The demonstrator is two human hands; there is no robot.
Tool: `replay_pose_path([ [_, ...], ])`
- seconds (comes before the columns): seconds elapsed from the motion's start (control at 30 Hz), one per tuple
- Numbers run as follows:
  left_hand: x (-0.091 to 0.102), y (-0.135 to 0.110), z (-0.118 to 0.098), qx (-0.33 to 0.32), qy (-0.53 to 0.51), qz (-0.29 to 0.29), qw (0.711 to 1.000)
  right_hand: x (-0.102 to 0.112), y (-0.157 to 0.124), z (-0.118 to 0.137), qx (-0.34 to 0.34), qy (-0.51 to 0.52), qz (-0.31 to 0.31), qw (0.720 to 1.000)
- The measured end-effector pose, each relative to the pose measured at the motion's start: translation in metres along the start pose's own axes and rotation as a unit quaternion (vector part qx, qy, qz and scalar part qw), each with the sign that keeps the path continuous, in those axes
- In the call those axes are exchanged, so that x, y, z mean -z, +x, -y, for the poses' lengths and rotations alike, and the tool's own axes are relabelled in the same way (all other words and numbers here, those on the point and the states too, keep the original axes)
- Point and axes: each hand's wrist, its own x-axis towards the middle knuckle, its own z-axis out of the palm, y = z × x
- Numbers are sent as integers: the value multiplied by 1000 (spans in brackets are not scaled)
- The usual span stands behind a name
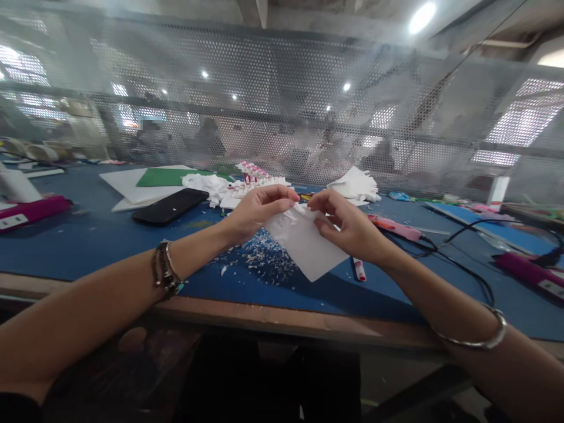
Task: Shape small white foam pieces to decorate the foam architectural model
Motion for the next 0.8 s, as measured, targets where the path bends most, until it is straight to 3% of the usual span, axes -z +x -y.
replay_pose_path([
  [0.17,0,-1,0,-37,103,13,994,0,1,4,-74,58,52,994],
  [0.3,-3,-2,5,-19,174,29,984,-9,1,0,-92,90,80,988],
  [0.43,-3,-1,8,43,209,11,977,-11,0,-5,-60,57,54,995],
  [0.6,-1,-3,5,112,189,114,969,-4,1,-7,-23,-4,-8,1000],
  [0.67,-2,-3,5,101,147,82,980,-1,2,-8,-18,-15,-18,1000],
  [0.8,-2,0,6,37,90,-60,993,2,3,-11,-22,-14,-37,999],
])
